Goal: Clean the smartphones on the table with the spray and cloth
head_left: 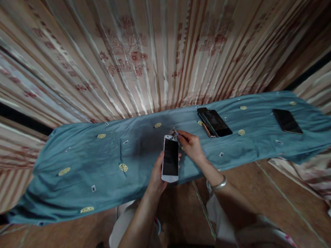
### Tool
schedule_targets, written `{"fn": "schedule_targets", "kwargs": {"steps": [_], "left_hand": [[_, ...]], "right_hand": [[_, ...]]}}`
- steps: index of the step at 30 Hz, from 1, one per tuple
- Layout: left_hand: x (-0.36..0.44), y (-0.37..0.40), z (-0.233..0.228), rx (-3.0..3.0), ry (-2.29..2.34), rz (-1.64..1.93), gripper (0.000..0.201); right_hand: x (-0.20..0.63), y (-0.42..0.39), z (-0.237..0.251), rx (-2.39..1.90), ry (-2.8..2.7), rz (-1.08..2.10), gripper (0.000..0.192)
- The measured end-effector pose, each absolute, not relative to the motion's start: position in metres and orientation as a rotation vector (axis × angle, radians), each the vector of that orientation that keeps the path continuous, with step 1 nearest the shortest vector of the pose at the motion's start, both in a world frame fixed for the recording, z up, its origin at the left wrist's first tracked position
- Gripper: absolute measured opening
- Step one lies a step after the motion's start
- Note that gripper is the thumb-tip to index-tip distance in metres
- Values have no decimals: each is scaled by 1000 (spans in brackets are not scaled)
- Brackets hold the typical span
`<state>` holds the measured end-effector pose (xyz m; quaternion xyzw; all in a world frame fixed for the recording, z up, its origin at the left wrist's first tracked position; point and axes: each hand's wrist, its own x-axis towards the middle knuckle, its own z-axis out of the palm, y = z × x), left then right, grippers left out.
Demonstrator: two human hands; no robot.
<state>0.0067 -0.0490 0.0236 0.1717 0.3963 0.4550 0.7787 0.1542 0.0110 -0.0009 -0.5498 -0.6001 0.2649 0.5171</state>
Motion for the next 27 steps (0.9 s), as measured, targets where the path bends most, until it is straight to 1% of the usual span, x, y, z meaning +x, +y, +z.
{"fn": "schedule_targets", "kwargs": {"steps": [5, 10, 13, 16, 20, 27], "left_hand": [[5, -47, 23, 369, 866, 1011, 40], [-2, -45, 25, 366, 815, 1052, 41], [-3, -43, 25, 343, 813, 1070, 40], [-3, -41, 27, 268, 829, 1101, 35], [-2, -40, 32, 156, 830, 1173, 24], [-3, -34, 36, 110, 858, 1235, 26]], "right_hand": [[153, 5, 5, -1293, -1641, 505, 30], [152, 3, 4, -1319, -1688, 463, 29], [148, 0, 2, -1287, -1762, 401, 32], [144, -4, 1, -1278, -1807, 343, 34], [142, -7, 1, -1289, -1832, 350, 34], [139, -15, 7, -1235, -1860, 417, 33]]}}
